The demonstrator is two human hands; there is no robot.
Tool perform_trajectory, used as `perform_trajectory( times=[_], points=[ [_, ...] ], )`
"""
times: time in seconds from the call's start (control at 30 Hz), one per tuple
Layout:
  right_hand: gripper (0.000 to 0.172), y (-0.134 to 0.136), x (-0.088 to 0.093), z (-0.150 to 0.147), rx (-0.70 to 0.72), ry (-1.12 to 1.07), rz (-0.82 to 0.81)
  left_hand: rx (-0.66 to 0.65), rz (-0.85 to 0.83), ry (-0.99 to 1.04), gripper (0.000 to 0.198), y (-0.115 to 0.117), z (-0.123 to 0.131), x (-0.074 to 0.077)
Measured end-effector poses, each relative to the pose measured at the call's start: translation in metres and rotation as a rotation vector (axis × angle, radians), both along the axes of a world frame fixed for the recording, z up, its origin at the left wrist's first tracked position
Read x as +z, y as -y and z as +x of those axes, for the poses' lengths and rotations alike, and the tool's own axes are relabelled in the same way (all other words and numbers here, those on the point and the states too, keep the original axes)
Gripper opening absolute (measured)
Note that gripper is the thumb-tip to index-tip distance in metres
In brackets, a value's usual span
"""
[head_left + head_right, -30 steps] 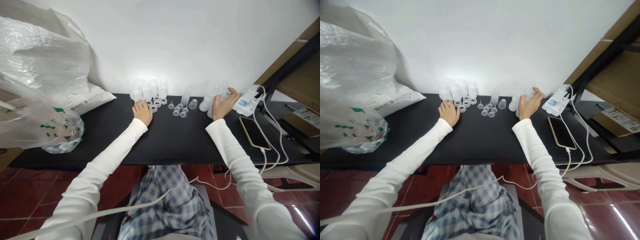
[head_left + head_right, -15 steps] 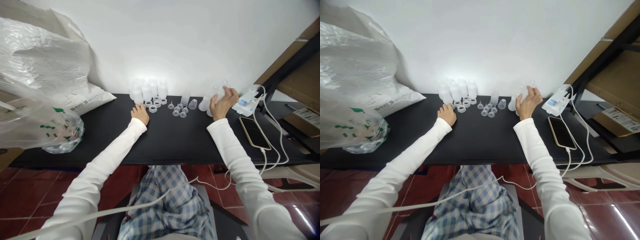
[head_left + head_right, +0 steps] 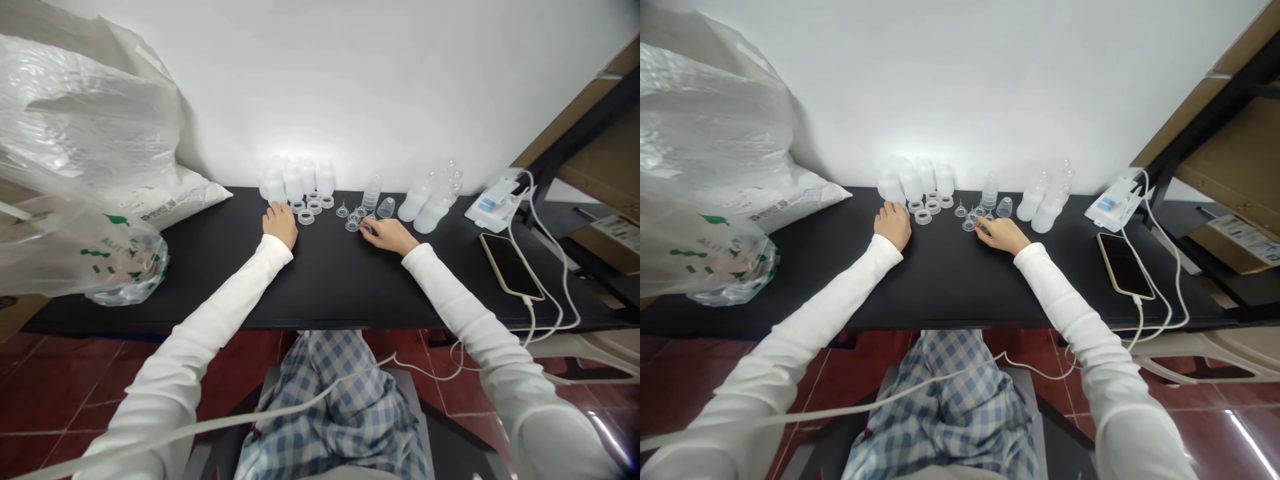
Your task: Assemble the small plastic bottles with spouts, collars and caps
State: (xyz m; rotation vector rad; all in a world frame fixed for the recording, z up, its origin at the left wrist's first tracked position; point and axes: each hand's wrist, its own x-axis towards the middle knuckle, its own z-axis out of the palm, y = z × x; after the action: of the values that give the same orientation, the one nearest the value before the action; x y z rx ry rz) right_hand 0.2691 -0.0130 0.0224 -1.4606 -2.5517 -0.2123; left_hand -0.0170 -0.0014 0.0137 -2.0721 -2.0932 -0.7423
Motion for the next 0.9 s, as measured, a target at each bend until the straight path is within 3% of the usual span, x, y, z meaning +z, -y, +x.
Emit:
perform_trajectory(
  times=[0.1,0.2,0.33,0.47,0.67,0.9],
  points=[
    [0.022,-0.002,0.000,0.004,0.021,-0.066,-0.026,-0.096,0.116,0.087,0.025,-0.002,0.001,0.005],
    [0.021,-0.003,0.001,0.005,0.040,-0.091,-0.022,-0.328,0.143,0.341,0.019,-0.003,0.007,0.002],
    [0.020,-0.004,0.004,0.006,0.056,-0.155,0.037,-0.583,-0.130,0.966,0.031,-0.001,0.022,-0.008],
    [0.019,-0.001,-0.002,-0.001,0.072,-0.390,0.110,-0.662,-0.421,1.405,0.033,0.004,0.031,-0.007],
    [0.035,0.013,-0.017,-0.035,0.203,-0.654,0.070,-0.665,-0.542,1.544,0.030,0.004,0.029,-0.003],
    [0.040,0.023,-0.014,-0.052,0.276,-0.718,-0.088,-0.716,-0.569,1.595,0.027,0.005,0.036,-0.009]
  ],
)
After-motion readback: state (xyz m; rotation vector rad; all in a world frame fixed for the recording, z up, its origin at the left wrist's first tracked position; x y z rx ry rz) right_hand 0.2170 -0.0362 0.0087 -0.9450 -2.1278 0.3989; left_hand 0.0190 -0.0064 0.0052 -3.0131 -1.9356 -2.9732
